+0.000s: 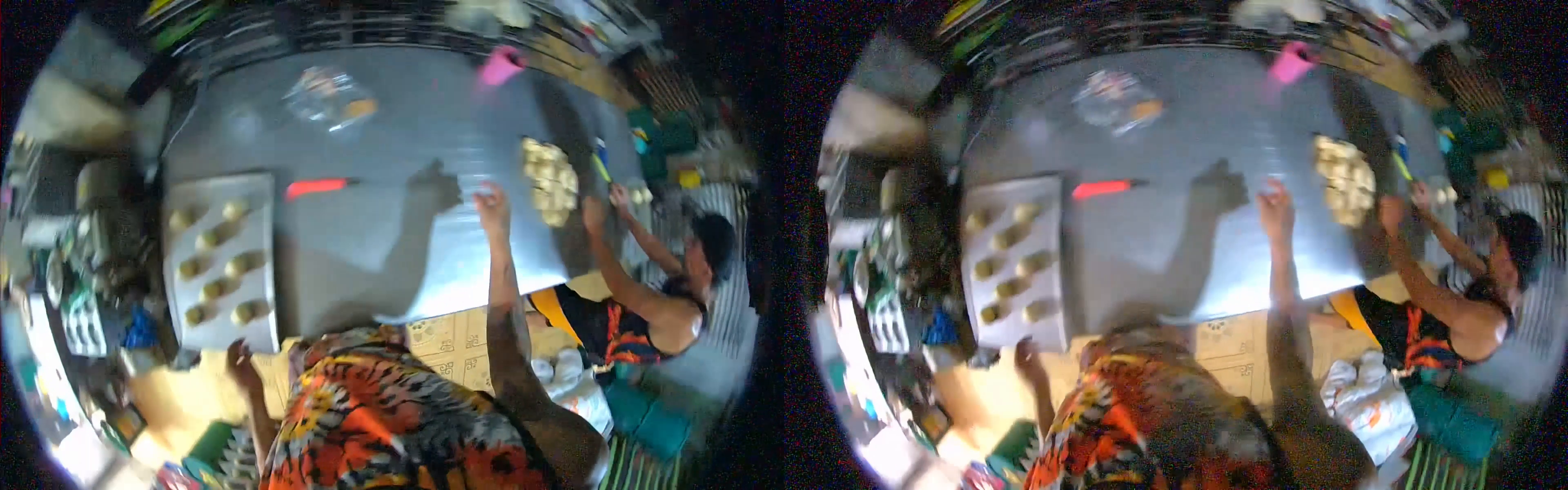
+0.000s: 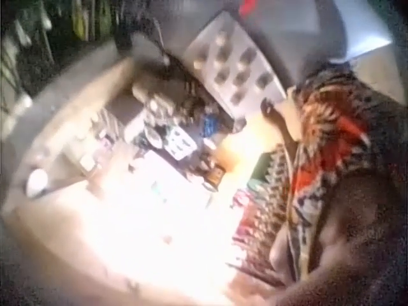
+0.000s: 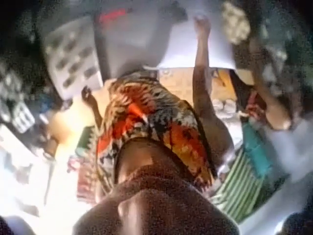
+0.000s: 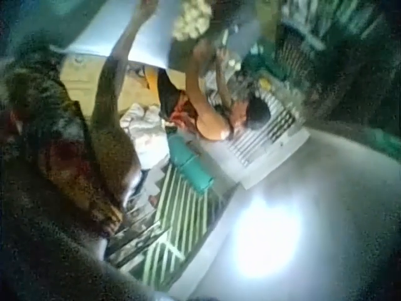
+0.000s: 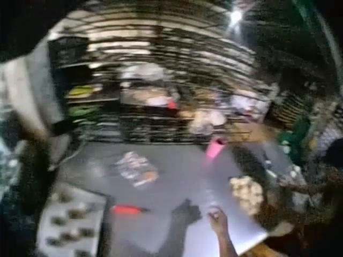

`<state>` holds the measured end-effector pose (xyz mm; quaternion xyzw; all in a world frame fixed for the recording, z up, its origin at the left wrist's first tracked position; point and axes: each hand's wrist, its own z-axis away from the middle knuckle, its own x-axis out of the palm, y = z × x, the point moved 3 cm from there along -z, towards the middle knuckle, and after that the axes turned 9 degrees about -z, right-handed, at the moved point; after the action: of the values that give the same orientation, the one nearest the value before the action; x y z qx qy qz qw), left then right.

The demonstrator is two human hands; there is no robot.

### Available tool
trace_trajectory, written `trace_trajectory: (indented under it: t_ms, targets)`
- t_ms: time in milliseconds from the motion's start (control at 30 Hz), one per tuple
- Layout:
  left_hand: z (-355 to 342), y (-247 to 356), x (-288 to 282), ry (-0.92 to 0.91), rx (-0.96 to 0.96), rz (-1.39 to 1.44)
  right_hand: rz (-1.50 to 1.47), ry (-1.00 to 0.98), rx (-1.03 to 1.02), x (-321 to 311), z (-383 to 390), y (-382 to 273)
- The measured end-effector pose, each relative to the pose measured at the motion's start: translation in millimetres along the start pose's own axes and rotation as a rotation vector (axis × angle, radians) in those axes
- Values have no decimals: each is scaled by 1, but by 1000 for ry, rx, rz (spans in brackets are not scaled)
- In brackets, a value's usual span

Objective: The recorder is shaping and rounding dough portions by hand and placing them on a baking tray.

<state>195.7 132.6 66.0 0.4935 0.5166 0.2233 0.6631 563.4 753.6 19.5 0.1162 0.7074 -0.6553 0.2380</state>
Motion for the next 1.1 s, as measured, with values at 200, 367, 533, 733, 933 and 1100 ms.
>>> trace_trajectory:
  t_ms: [200,367,533,733,933,1100]
  targets:
    - [-22,50,-23,-113,-295,-358,-150,-464,143,194,150,-138]
    - [-47,19,-54,-116,-148,-142,55,-83,-468,310,87,-110]
    - [-63,30,-97,-255,-77,-209,159,-378,342,317,87,-135]
    - [-58,11,-82,-230,-15,-114,327,-551,-218,327,173,-134]
    - [-71,47,-35,10,208,-152,-139,-658,-67,274,320,-170]
    - [-88,-1,-12,-495,125,-81,-37,-894,-80,274,399,-222]
